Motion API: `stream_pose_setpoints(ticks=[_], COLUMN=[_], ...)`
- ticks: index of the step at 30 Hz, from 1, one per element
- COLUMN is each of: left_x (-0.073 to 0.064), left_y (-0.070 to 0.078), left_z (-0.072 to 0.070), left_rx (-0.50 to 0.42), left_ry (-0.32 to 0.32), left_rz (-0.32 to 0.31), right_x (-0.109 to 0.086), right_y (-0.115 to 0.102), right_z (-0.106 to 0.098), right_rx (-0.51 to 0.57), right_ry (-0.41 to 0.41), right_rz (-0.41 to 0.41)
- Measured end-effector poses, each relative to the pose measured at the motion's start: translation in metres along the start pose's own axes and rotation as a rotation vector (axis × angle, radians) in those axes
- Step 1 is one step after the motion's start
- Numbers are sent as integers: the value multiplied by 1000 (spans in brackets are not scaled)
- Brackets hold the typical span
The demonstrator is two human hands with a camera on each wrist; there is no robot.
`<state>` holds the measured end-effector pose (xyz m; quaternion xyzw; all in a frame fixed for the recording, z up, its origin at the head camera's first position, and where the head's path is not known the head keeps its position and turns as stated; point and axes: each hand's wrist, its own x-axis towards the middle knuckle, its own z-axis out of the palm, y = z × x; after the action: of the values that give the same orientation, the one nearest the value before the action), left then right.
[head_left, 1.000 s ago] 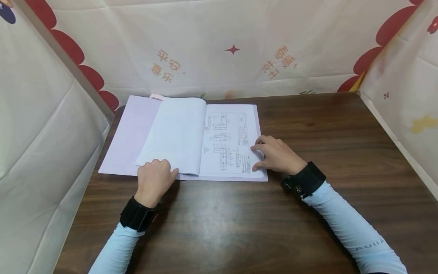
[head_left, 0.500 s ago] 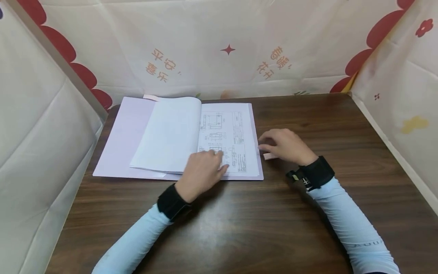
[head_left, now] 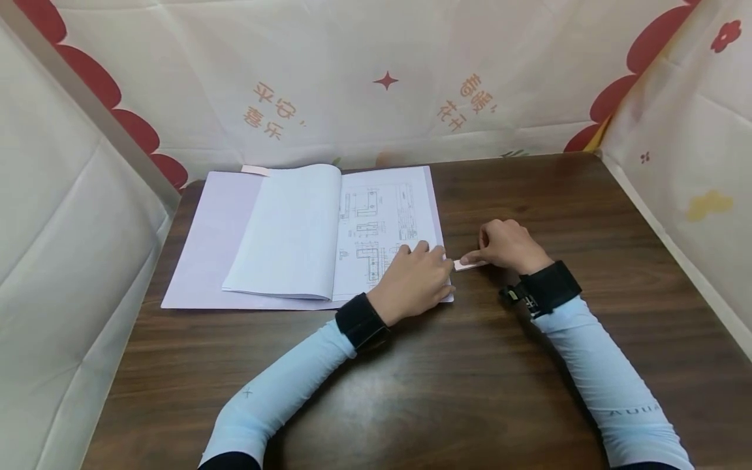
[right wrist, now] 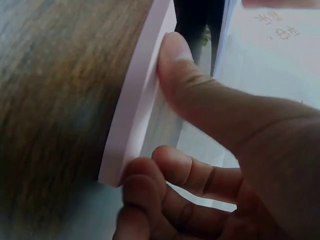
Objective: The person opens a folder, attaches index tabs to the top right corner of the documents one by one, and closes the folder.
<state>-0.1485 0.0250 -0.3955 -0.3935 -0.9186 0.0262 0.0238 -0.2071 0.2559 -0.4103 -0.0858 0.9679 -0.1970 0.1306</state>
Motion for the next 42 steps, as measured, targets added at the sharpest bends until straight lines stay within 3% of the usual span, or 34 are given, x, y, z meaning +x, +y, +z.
stream_pose_setpoints(ticks=[6, 13, 18, 27, 30, 34, 37, 42], left_x=[9, 12, 13, 16, 17, 19, 19, 18], left_y=[11, 16, 17, 21, 22, 22, 22, 22], left_z=[13, 16, 18, 17, 16, 16, 15, 15], left_rx=[46, 77, 66, 43, 37, 29, 26, 32], left_ry=[-61, -97, -133, -186, -199, -206, -210, -212], left_rz=[36, 33, 27, 5, 1, -2, 0, 1], right_x=[-1, 1, 4, 2, 1, -2, -3, 0], right_y=[-1, 0, 7, 28, 33, 34, 29, 20], right_z=[-1, -2, -6, -14, -16, -19, -19, -13], right_rx=[10, 39, 81, 209, 234, 236, 182, 95], right_ry=[6, -11, -90, -239, -255, -281, -248, -116], right_rz=[4, -10, -40, -253, -271, -231, -178, -131])
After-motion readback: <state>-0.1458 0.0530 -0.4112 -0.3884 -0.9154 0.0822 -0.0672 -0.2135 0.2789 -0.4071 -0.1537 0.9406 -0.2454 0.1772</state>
